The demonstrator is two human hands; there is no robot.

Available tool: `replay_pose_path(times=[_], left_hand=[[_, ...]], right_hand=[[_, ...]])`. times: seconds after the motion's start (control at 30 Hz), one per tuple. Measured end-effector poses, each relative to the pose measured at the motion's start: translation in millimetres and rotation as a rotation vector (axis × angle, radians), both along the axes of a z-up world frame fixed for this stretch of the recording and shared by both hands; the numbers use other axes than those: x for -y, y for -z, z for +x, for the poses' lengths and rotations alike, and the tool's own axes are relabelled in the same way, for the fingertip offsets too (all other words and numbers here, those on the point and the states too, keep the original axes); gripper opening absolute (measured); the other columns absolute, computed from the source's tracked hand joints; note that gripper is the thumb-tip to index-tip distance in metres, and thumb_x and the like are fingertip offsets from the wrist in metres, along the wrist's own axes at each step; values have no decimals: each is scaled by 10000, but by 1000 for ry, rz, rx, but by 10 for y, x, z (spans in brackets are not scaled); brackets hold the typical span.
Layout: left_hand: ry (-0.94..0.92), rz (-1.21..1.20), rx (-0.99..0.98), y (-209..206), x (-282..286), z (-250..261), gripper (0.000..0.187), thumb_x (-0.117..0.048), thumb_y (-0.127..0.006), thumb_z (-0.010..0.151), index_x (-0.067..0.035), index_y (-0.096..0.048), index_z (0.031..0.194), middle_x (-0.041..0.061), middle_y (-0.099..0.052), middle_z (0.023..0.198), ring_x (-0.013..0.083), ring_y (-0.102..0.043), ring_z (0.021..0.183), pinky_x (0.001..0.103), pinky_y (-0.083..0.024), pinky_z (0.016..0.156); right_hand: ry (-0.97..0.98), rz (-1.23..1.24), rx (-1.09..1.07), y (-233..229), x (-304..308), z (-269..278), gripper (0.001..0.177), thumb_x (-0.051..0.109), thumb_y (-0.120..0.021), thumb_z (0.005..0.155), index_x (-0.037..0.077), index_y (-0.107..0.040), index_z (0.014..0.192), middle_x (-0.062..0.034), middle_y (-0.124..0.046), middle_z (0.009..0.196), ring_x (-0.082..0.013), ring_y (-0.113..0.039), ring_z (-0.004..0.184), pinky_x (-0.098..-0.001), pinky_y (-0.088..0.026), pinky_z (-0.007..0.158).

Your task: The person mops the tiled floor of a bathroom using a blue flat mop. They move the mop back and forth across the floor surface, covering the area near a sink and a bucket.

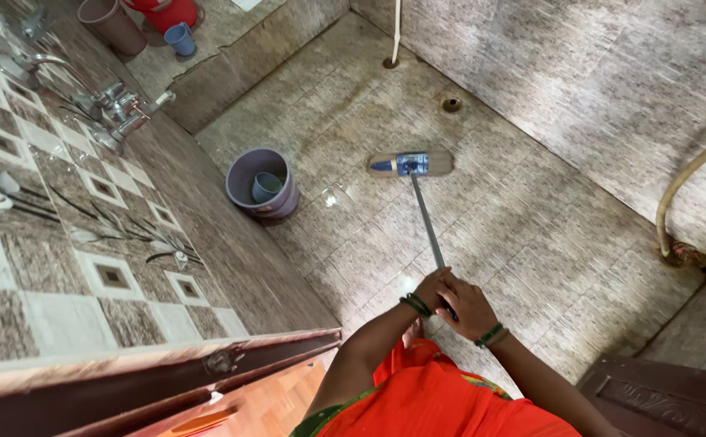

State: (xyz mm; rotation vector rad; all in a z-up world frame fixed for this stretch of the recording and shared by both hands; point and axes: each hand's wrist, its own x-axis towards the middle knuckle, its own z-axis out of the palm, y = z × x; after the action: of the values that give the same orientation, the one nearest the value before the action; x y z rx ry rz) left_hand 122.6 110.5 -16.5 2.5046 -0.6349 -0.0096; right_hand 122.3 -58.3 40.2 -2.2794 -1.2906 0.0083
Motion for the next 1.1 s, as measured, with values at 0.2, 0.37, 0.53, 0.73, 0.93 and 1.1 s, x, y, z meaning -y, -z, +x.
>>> replay_pose_path(times=[0.2,0.37,0.53,0.73,0.93,1.1], left_hand=[[83,-245,185,67,512,-520,462,-327,-708,860,-165,-684,1292,53,-644,1408,338,-494,1454,517,-335,1297],[-43,-269,71,-48,1019,-974,500,-340,-689,870,-153,-659,1333,107,-611,1454,328,-504,1429,522,-390,1179],[-89,-337,-1,-367,1361,-1426,414,-352,-655,895,-156,-669,1259,125,-668,1363,345,-630,1237,445,-536,1004],[6,-271,-47,-288,1404,-1591,234,-328,-641,878,-137,-679,1008,119,-713,1033,360,-679,946,478,-553,759],[68,-203,9,-111,1070,-1154,215,-334,-637,909,-164,-681,1033,93,-721,1035,342,-691,970,472,-561,819],[71,-274,-70,-23,779,-520,361,-308,-691,874,-152,-680,1199,100,-702,1213,316,-667,1132,421,-568,914]], right_hand=[[39,107,67,-700,464,-532,389,239,-701,855,118,-658,1223,-104,-611,1341,-280,-614,1164,-435,-412,897],[102,111,69,-1203,838,-936,267,169,-645,901,102,-718,1149,-72,-682,1297,-242,-647,1087,-408,-420,886],[164,62,-3,-1630,1087,-1382,255,157,-634,886,86,-730,1112,-67,-699,1258,-240,-654,1057,-403,-433,884],[138,136,-22,-1783,1071,-1496,250,154,-644,851,74,-723,1075,-86,-693,1212,-275,-641,1089,-403,-428,843],[201,120,-18,-1546,824,-1171,256,149,-656,804,99,-714,1048,-61,-694,1193,-250,-630,1088,-402,-419,882],[181,111,41,-1137,589,-631,315,165,-672,792,105,-697,1100,-82,-665,1214,-277,-607,1096,-430,-398,880]])
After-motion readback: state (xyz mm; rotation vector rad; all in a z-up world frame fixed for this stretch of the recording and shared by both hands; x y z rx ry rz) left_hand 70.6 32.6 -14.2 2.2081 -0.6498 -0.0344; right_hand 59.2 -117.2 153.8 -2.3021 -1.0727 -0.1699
